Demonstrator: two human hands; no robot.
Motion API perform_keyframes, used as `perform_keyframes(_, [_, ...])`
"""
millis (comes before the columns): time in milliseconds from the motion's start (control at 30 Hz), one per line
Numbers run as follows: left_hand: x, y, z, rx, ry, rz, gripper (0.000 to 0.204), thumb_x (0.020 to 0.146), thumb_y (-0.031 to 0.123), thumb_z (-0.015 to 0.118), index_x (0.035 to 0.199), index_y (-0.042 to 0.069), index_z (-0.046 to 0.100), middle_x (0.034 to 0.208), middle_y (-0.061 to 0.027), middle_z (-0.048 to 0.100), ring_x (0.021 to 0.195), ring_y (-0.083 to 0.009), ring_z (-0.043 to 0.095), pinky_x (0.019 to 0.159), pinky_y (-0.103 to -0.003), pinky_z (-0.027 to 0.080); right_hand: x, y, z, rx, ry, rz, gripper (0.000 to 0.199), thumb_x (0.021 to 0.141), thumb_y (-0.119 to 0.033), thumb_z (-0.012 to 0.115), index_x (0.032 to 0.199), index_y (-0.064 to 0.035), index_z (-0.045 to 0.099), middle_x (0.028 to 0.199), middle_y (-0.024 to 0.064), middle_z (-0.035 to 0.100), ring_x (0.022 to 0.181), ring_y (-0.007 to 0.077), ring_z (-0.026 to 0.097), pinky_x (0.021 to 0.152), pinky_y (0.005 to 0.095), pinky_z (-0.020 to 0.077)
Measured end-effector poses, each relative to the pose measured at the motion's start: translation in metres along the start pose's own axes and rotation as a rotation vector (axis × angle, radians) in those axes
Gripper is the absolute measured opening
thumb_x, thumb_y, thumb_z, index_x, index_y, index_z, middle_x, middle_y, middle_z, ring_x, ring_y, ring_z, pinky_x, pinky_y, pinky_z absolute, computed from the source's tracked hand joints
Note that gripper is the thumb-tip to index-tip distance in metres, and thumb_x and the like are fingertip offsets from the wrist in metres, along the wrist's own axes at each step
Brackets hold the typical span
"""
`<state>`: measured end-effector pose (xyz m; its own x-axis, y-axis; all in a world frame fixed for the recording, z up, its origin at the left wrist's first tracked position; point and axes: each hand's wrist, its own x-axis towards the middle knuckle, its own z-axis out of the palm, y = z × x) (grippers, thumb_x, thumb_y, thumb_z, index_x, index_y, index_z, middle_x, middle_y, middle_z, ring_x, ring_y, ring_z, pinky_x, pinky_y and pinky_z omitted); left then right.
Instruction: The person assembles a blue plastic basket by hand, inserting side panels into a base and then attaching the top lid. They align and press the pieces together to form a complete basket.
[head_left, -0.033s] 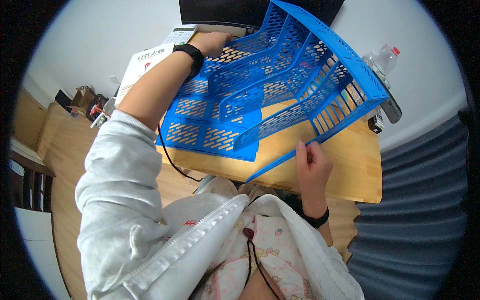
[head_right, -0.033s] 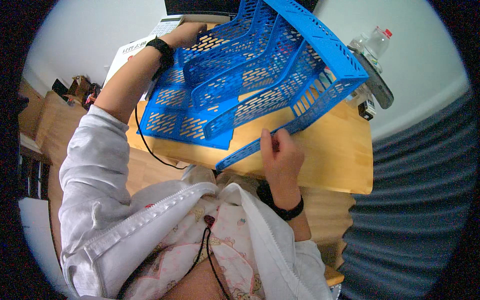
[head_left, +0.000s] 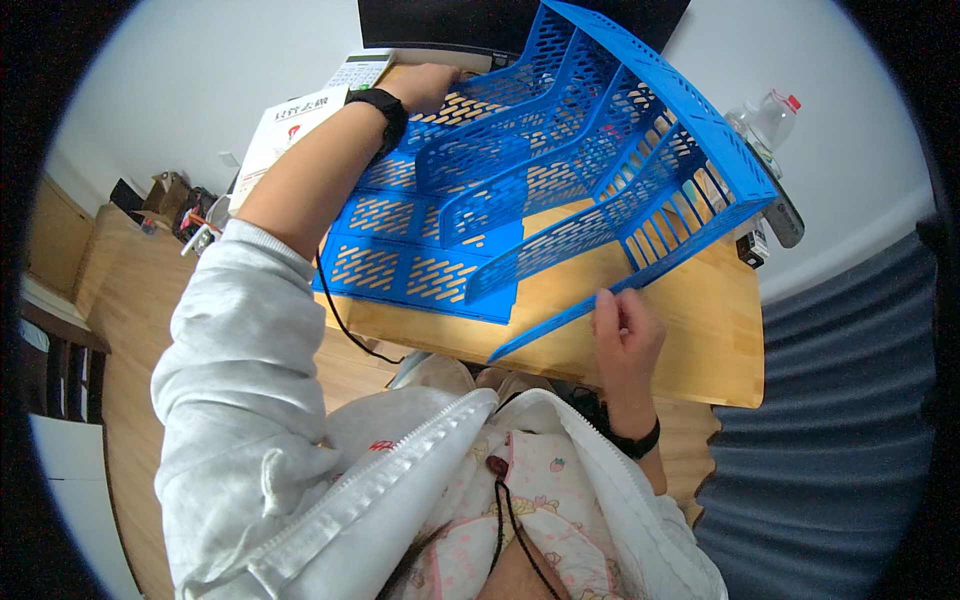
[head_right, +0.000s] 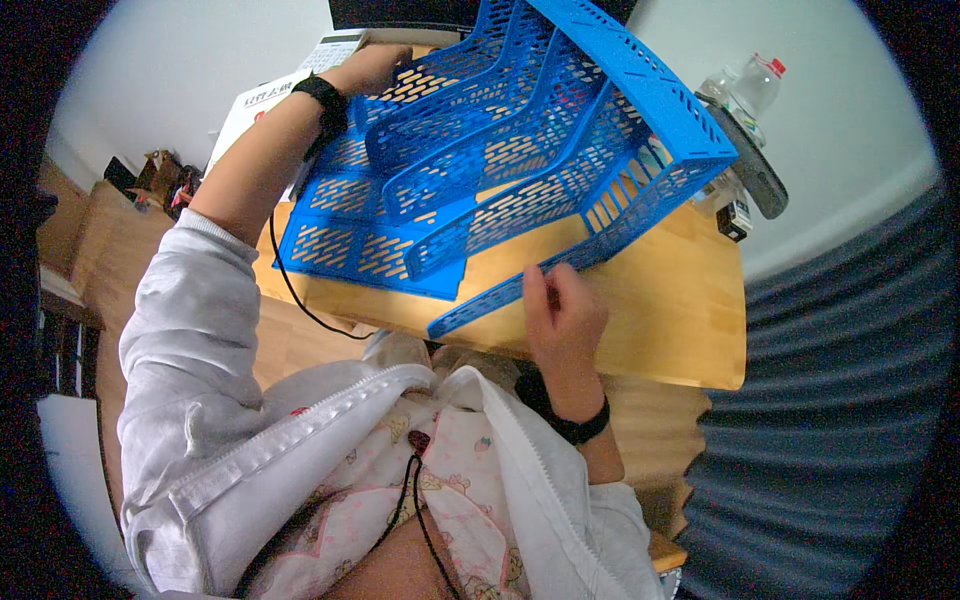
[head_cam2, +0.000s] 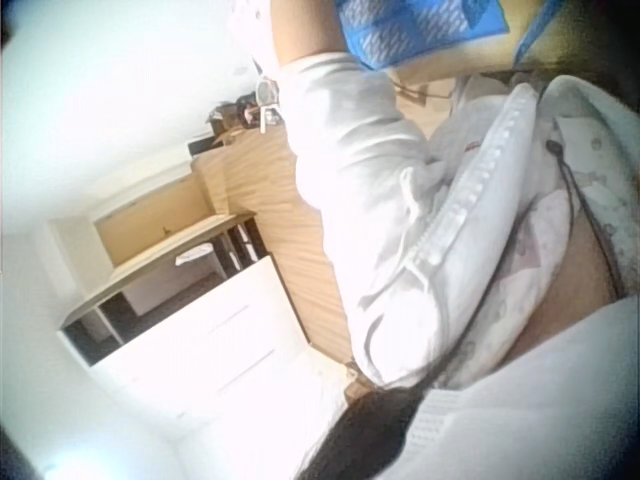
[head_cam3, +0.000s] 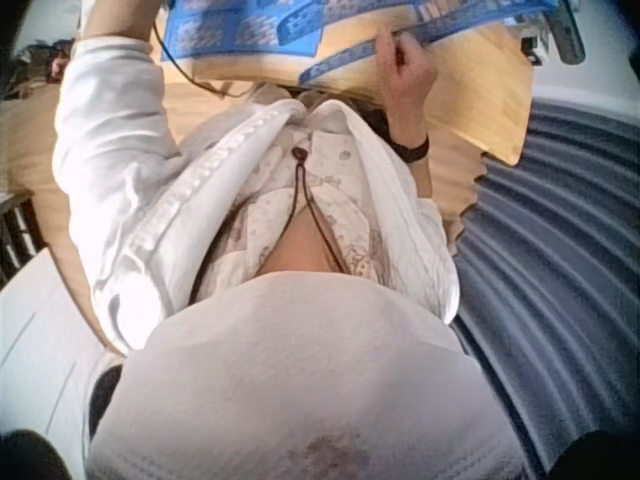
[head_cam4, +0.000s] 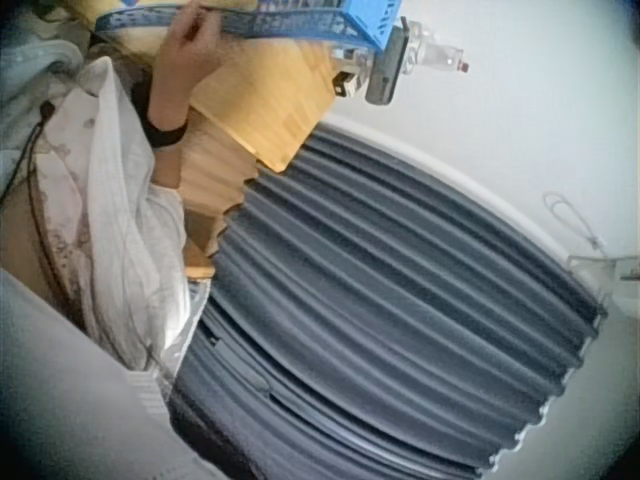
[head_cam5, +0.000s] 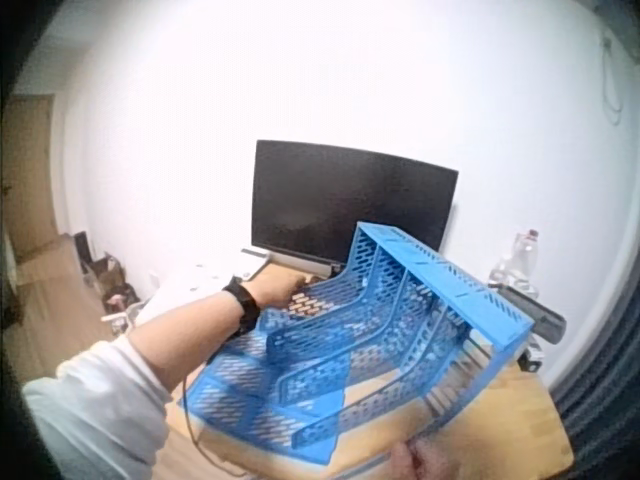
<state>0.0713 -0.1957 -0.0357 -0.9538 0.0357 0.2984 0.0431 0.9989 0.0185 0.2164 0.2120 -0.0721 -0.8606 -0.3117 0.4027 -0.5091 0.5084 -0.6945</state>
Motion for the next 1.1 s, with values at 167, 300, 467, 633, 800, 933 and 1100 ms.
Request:
perform_keyframes(167, [0.004, -0.013, 0.016, 0.055, 0.07, -0.028, 0.021, 0.085, 0.007, 0.057, 0.106, 0.004, 0.06, 0.101, -0.0217, 0.066, 0.099, -0.0386, 0.063, 0.082, -0.043, 0.051, 0.039, 0.055, -0.046, 0.322, 0.394, -0.112, 0.02, 0.089, -0.011, 0.064, 0.106, -0.0023, 0.057, 0.096, 0.0053, 0.062, 0.09, 0.0163, 0.06, 0.079, 0.0306, 0.0476])
perform_keyframes(300, [-0.002, -0.006, 0.005, 0.041, 0.016, -0.036, 0.022, 0.086, 0.011, 0.059, 0.106, 0.004, 0.06, 0.101, -0.0217, 0.066, 0.098, -0.0387, 0.063, 0.082, -0.044, 0.051, 0.071, 0.087, -0.073, 0.474, 0.066, -0.016, 0.049, 0.09, -0.008, 0.061, 0.134, -0.0005, 0.043, 0.126, 0.0094, 0.054, 0.116, 0.0211, 0.054, 0.098, 0.0341, 0.0424])
perform_keyframes(467, [-0.008, 0.008, -0.009, 0.022, -0.265, -0.154, 0.031, 0.087, 0.009, 0.058, 0.117, 0.007, 0.064, 0.108, -0.0202, 0.067, 0.103, -0.0353, 0.063, 0.089, -0.041, 0.051, 0.106, 0.105, -0.079, 0.63, -0.273, 0.088, 0.064, 0.091, -0.026, 0.066, 0.143, -0.0022, 0.036, 0.142, 0.0129, 0.045, 0.126, 0.0255, 0.049, 0.103, 0.0385, 0.0414])
perform_keyframes(633, [-0.007, -0.003, -0.002, -0.173, -0.177, -0.144, 0.035, 0.085, 0.003, 0.059, 0.119, 0.009, 0.065, 0.11, -0.02, 0.067, 0.103, -0.0347, 0.064, 0.089, -0.042, 0.05, 0.115, 0.119, -0.062, 0.787, -0.271, 0.016, 0.067, 0.089, -0.035, 0.068, 0.141, -0.0044, 0.039, 0.142, 0.0138, 0.045, 0.125, 0.0271, 0.049, 0.103, 0.0417, 0.0425])
perform_keyframes(800, [0.006, -0.013, 0.004, -0.09, -0.055, -0.098, 0.024, 0.088, 0.009, 0.06, 0.111, 0.006, 0.066, 0.102, -0.018, 0.069, 0.097, -0.034, 0.066, 0.084, -0.04, 0.051, 0.099, 0.108, -0.049, 0.82, -0.268, -0.035, 0.064, 0.088, -0.032, 0.069, 0.14, -0.0075, 0.041, 0.145, 0.0148, 0.041, 0.126, 0.0301, 0.048, 0.104, 0.0478, 0.0421])
perform_keyframes(933, [0.016, -0.018, 0.001, -0.076, -0.062, -0.044, 0.023, 0.087, 0.009, 0.06, 0.109, 0.006, 0.067, 0.1, -0.0178, 0.069, 0.09, -0.0318, 0.067, 0.079, -0.039, 0.052, 0.075, 0.087, -0.033, 0.828, -0.186, 0.006, 0.056, 0.092, -0.022, 0.065, 0.14, -0.0072, 0.041, 0.147, 0.0156, 0.038, 0.127, 0.0336, 0.047, 0.105, 0.0505, 0.0419])
perform_keyframes(1100, [0.044, -0.029, 0.013, -0.068, -0.06, 0.007, 0.027, 0.082, 0.001, 0.063, 0.109, 0.006, 0.067, 0.101, -0.0171, 0.069, 0.095, -0.0316, 0.065, 0.083, -0.039, 0.052, 0.046, 0.059, -0.01, 0.976, -0.041, 0.031, 0.053, 0.09, -0.008, 0.064, 0.138, -0.0029, 0.042, 0.135, 0.0119, 0.049, 0.12, 0.0255, 0.051, 0.102, 0.0425, 0.0419])
